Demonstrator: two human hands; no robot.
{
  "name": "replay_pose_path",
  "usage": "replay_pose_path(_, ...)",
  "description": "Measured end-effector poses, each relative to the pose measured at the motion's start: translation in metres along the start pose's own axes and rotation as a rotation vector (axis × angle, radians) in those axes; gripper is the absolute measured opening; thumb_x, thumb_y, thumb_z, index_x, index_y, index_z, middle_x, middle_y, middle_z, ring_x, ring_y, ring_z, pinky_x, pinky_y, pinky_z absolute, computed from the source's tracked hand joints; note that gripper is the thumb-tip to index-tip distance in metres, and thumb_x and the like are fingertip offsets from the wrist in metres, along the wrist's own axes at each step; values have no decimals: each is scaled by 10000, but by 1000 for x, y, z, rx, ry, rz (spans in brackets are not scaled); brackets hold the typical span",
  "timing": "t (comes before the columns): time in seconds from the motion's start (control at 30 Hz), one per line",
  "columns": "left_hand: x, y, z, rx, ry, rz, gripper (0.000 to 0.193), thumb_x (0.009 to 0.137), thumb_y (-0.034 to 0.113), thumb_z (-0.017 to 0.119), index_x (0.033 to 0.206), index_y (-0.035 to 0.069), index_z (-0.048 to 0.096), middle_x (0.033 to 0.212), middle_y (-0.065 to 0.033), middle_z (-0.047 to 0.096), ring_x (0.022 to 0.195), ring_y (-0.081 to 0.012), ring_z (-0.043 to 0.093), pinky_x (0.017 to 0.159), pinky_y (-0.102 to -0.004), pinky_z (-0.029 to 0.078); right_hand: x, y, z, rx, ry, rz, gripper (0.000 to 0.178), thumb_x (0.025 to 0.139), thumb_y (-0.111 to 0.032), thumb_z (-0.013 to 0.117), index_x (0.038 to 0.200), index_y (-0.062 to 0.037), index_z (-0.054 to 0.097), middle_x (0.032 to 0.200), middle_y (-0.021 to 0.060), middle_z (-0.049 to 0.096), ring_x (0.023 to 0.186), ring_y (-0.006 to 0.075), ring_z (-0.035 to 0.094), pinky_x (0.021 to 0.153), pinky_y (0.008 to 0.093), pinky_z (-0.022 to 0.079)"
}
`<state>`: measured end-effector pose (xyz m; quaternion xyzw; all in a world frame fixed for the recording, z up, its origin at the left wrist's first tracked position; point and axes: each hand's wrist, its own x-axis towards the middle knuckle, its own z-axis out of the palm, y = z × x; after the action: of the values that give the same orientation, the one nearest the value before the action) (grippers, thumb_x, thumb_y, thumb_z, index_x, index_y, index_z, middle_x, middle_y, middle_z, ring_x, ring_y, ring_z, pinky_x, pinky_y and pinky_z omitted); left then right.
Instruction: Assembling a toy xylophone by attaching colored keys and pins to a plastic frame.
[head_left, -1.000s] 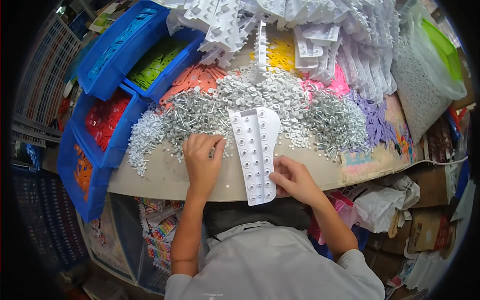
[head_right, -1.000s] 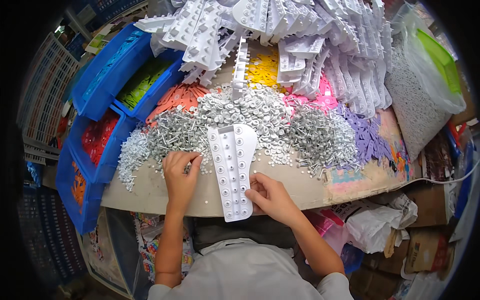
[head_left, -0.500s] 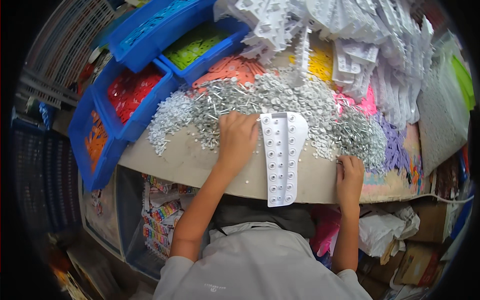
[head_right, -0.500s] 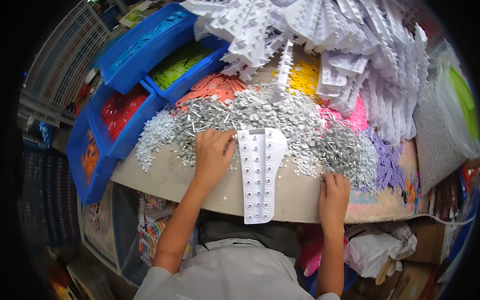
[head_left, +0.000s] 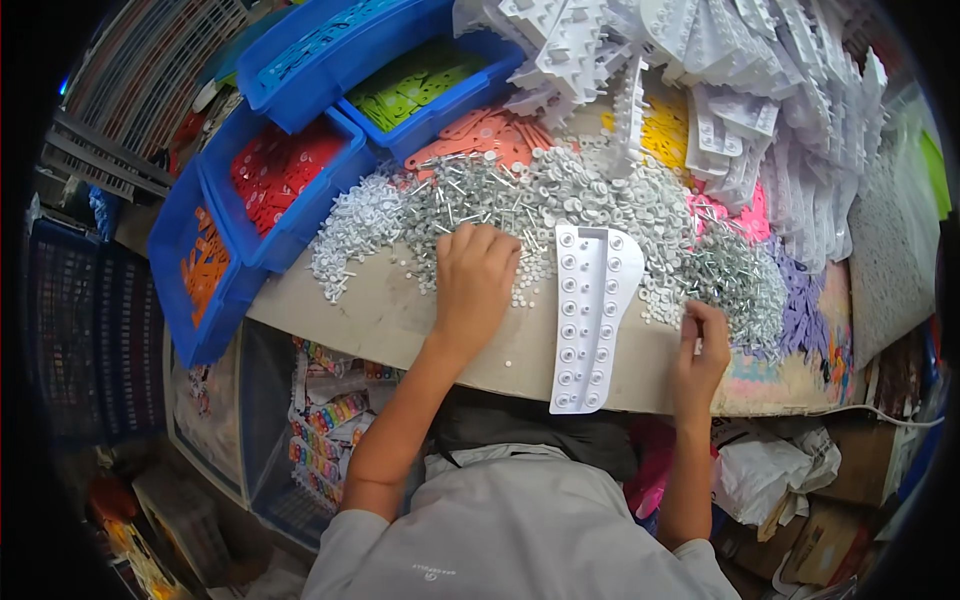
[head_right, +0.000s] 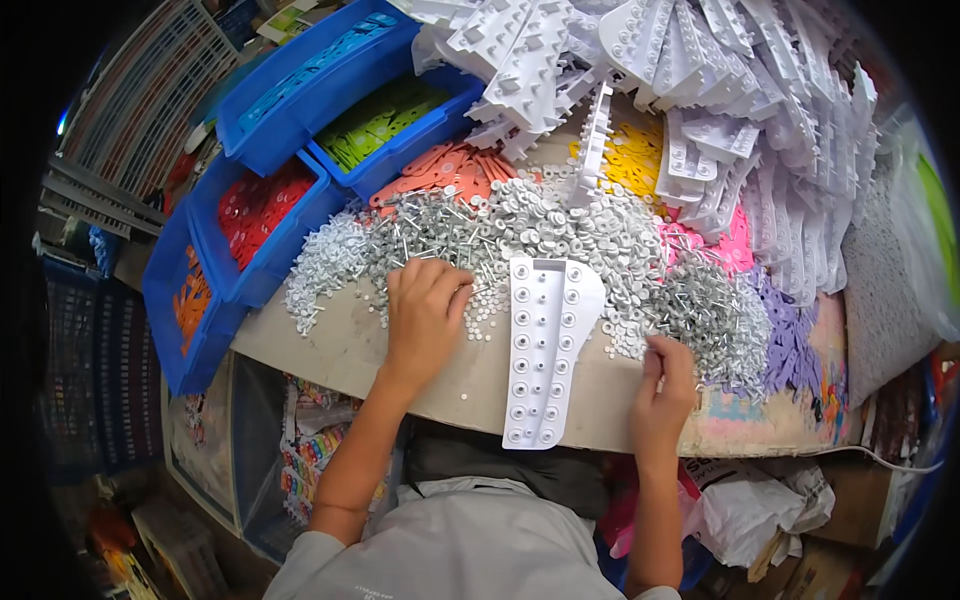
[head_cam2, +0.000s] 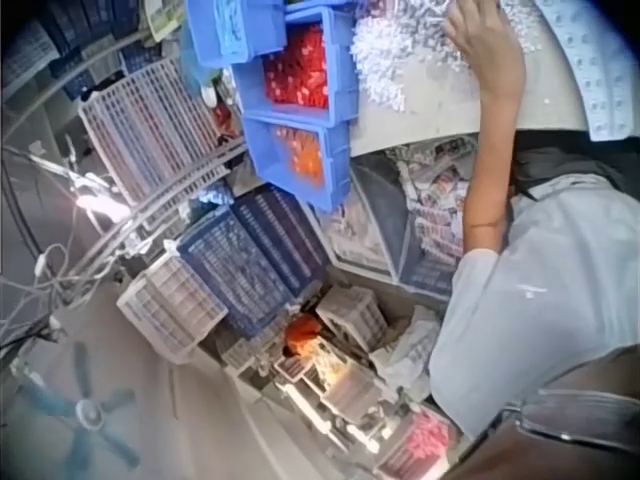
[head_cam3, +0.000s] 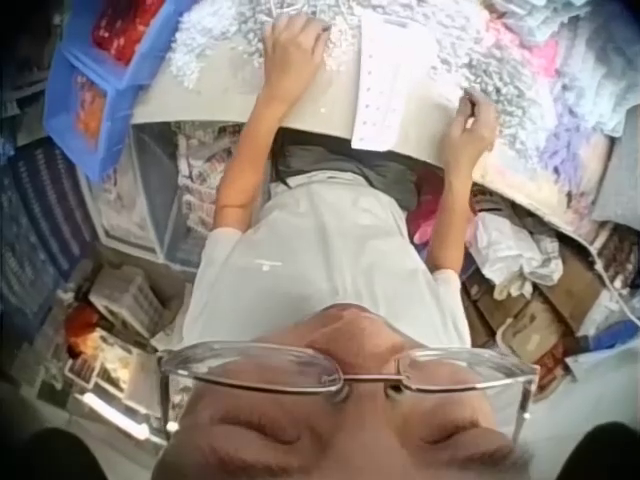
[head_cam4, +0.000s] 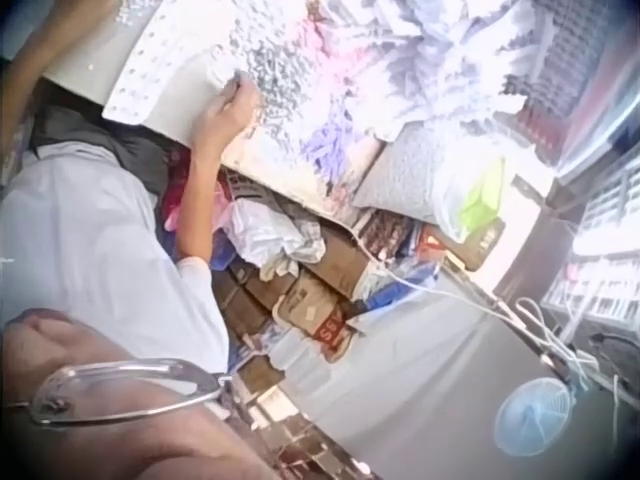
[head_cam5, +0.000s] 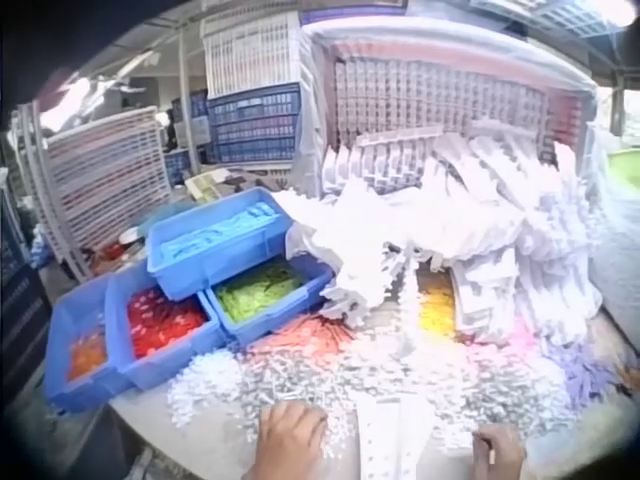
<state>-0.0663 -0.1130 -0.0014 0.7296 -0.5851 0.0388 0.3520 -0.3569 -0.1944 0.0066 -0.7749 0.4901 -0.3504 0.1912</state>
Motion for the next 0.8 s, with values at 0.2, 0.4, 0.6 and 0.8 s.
replay_pose_path(0.2,-4,-9,12,199,-134,59,111,807,92,747,898,83,683,905,-56,578,951,-268,549,880,-409,394,21,-29,32,389,-34,58,81,951,13,650,1031,7,644,920,24,647,819,85,588,711,239,466)
replay_pose_path(0.4,-4,-7,13,203,-132,5,110,839,91,723,918,69,650,926,-80,585,959,-279,548,881,-418,402,69,-42,59,296,-77,-79,80,904,-7,688,981,-3,664,905,36,655,752,98,555,703,254,454)
replay_pose_path(0.6,6,7,-9,-138,-16,-45,79,883,62,711,941,40,662,913,-102,647,909,-306,600,826,-415,480,77,-50,84,218,-121,-142,101,865,-21,716,965,-19,707,907,90,640,905,190,628,773,293,493)
replay_pose_path(0.8,15,1,-5,-279,16,-99,177,845,49,759,1017,39,719,918,-93,698,876,-277,627,792,-382,513,72,-48,95,217,-170,-66,113,835,4,727,937,-30,695,893,95,638,887,272,579,822,388,485)
